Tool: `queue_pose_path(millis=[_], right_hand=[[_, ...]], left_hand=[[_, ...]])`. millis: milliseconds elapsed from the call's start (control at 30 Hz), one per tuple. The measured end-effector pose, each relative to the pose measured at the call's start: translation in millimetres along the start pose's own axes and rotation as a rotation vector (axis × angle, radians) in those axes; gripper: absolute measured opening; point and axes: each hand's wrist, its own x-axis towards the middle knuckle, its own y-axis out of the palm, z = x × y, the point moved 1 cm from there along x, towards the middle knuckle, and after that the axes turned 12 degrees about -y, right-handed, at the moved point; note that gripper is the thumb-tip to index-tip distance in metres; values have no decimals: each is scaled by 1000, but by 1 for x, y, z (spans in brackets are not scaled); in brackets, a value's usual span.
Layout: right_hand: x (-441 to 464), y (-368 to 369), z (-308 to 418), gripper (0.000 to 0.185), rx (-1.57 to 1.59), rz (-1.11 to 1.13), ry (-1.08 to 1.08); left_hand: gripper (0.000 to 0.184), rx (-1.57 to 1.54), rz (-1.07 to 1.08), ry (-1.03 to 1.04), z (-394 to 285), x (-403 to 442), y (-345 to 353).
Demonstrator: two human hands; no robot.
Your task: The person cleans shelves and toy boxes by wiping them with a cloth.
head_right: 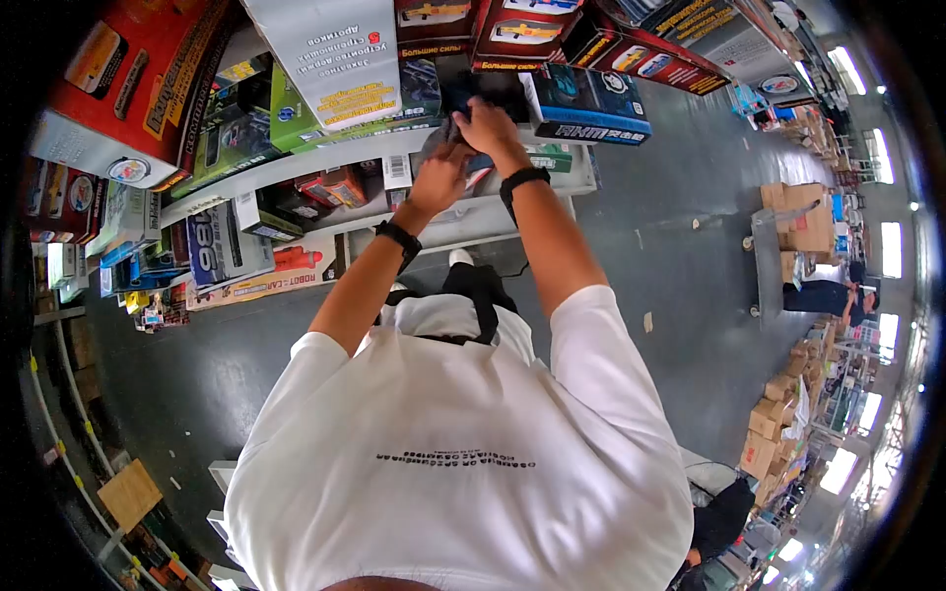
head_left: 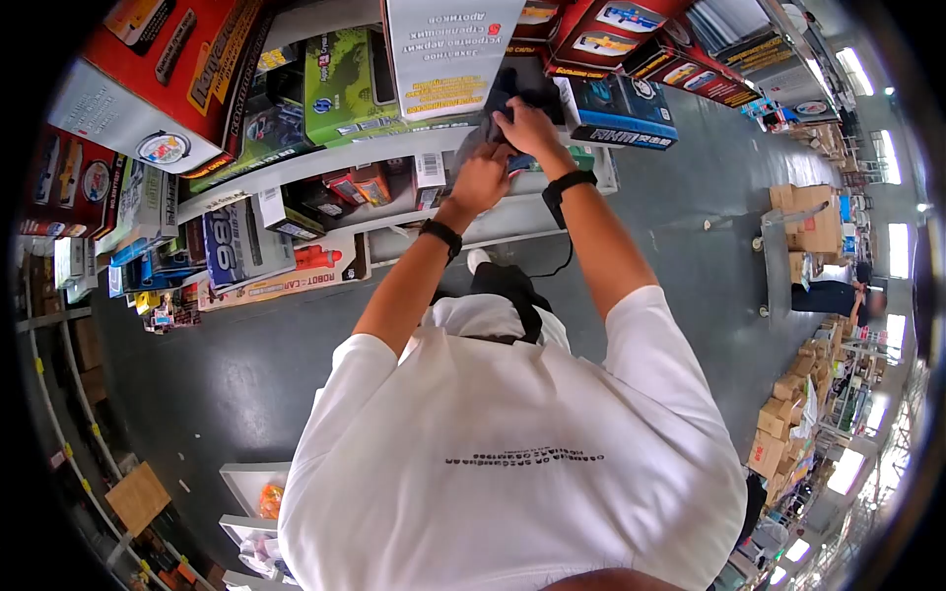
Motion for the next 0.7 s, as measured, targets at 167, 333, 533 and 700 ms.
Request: queue_pose_path(millis=[167,333,533,700], right_hand=[[26,18,-13,62,34,343,142],[51,26,-35,65,33,530,77],[86,-26,-19,67,-71,519,-194],[92,-17,-29,61,-106,268,-343]], left_hand=[[18,62,25,-205,-2,15,-3],[28,278,92,-373,4,39,14],[27,392,171,-370,-9,36,37],[38,368,144,-391,-12,31,56]])
